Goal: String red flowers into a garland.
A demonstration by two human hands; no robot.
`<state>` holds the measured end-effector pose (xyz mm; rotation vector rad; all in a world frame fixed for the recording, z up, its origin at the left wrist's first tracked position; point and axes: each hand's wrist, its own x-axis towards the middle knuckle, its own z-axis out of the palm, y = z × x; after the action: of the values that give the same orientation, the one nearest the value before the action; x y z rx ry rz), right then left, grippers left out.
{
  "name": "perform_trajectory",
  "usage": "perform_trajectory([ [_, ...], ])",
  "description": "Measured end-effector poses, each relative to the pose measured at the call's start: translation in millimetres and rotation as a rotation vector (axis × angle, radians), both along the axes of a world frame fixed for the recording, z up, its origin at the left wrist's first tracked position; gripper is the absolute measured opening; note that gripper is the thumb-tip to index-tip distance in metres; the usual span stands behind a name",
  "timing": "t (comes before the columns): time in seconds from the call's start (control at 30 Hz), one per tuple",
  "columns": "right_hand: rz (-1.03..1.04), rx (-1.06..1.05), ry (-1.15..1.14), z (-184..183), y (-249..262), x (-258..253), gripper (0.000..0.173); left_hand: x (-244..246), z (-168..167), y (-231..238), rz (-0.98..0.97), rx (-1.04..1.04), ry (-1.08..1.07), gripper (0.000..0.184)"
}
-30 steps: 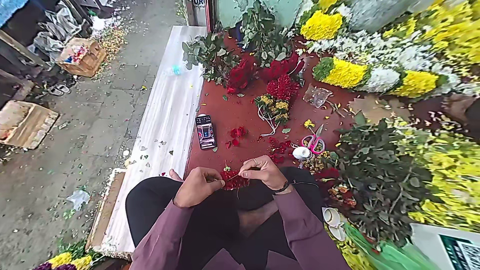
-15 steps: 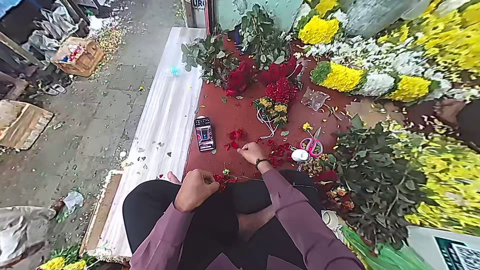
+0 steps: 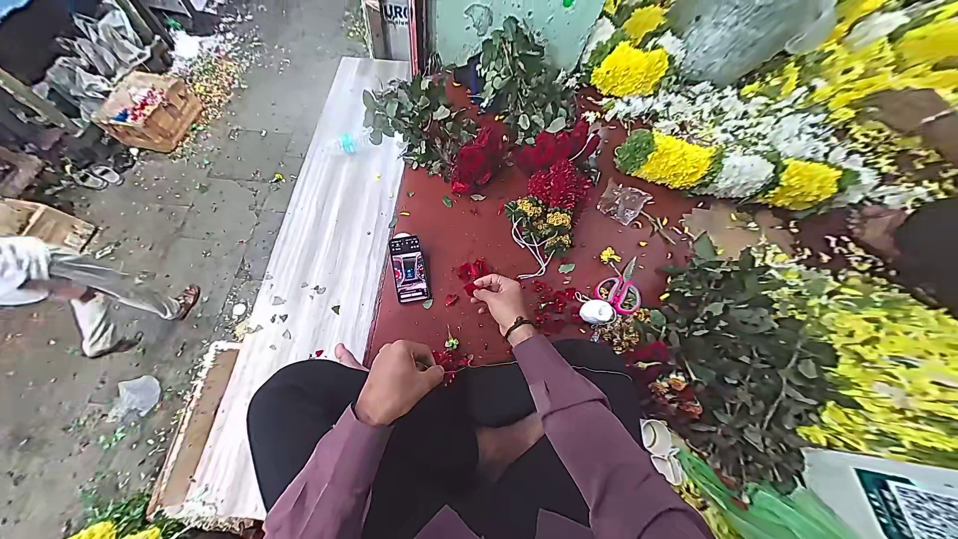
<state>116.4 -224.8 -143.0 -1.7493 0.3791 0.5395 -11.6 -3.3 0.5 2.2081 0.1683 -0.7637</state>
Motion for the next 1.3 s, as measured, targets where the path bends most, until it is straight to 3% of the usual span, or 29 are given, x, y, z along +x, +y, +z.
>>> perform_trajectory([
  [0.2,-0.015,0.145,-0.126,42.5,-7.2,-28.2,0.016,1.5,-0.9,-1.9,-0.009,0.009,0.01,0.02],
  [0.5,0.011,0.23,-0.16,46.2,-9.1,-38.4,0.01,0.5,-6.2,-3.9,-0.023,0.007,0.028,0.02],
  [0.93,0.173,0.114,-0.311,54.0,-8.3,-40.5,0.031,1.1,-5.7,-2.5,-0.011,0.014,0.034,0.022],
  [1.13,0.085,0.135,-0.323,59.3,-3.4,-51.9,0.01,1.2,-6.3,-1.6,0.001,0.028,0.032,0.021],
  [1.23,0.005,0.198,-0.305,63.2,-1.6,-61.3,0.014,2.2,-3.8,-1.6,0.032,0.03,0.034,0.021],
  [1.3,-0.046,0.291,-0.283,70.2,0.3,-67.8,0.027,2.5,-4.5,-0.8,0.073,0.022,0.024,0.023],
])
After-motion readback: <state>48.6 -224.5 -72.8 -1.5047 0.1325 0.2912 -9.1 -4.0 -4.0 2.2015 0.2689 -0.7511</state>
